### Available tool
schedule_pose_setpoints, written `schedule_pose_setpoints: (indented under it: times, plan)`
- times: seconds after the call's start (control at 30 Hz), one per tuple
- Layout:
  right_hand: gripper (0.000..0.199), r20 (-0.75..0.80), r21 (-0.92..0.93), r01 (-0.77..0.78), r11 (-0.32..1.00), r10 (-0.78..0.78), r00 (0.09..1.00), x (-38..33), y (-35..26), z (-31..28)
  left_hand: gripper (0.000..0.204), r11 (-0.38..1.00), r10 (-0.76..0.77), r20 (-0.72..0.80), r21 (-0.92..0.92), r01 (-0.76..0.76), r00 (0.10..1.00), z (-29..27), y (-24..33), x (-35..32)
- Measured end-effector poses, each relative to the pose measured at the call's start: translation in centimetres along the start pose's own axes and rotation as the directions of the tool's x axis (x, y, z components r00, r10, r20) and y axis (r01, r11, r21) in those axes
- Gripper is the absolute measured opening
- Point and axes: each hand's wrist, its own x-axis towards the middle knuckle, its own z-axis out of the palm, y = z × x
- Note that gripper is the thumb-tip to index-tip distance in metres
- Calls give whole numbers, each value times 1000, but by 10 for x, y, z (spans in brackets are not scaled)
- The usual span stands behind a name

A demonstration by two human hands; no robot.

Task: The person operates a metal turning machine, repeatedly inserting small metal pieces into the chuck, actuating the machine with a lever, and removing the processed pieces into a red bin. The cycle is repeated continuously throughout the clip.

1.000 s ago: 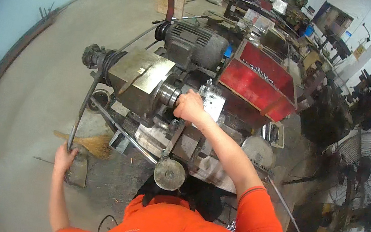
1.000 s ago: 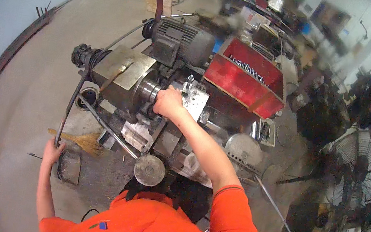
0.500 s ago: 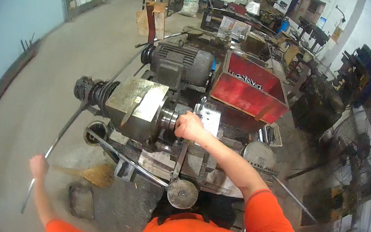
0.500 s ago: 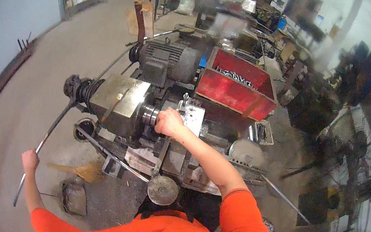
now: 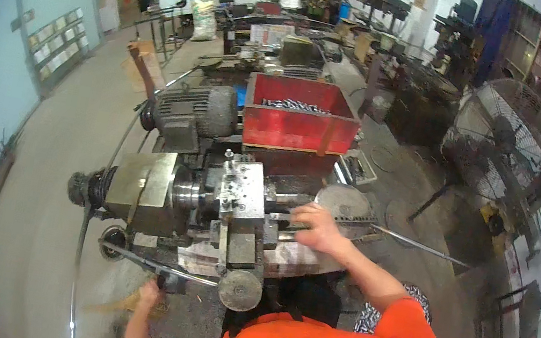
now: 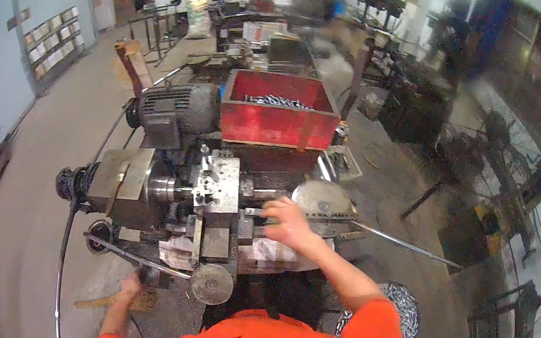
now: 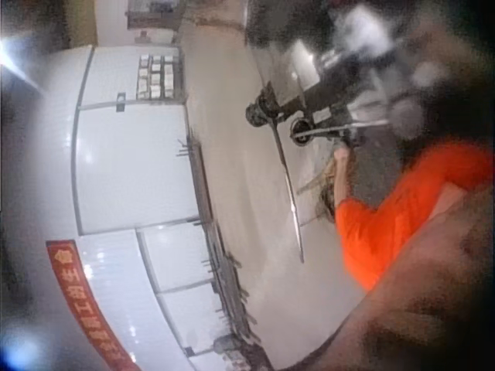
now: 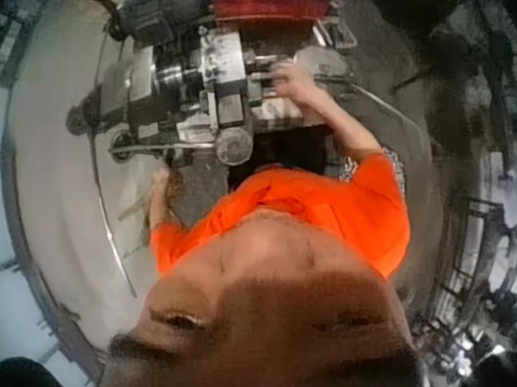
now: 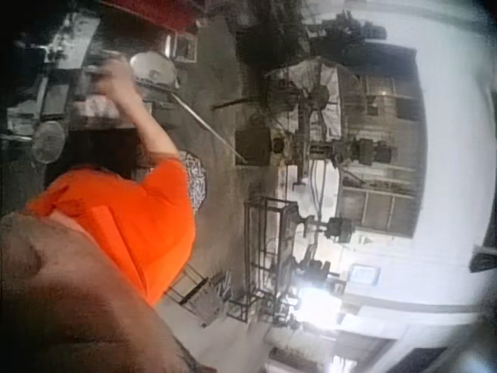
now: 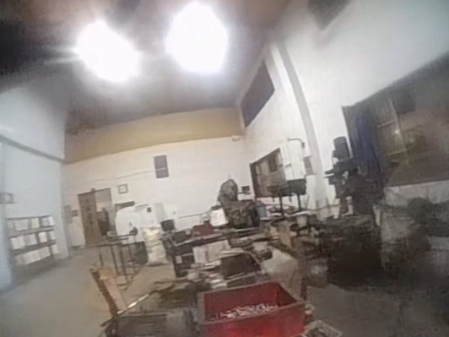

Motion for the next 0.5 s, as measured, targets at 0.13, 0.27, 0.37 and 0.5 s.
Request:
schedule_pose_setpoints:
  times: [0.13,0.27,0.37,0.5]
  plan:
    - [35,-85,-161,-260,952,249,965,-86,56,-55,36,909,132,220,362,-207,967,-70,21,27]
    - [43,-268,-470,-539,699,469,842,-167,116,-110,41,1000,9,140,10,-11,990,-56,7,19]
    - [43,-206,-637,-740,218,877,435,-234,164,-144,43,916,-148,125,-356,184,981,-68,-34,4]
    - [34,-325,-703,-711,0,890,321,-312,195,-160,38,407,-287,-6,-906,117,958,-109,-31,7]
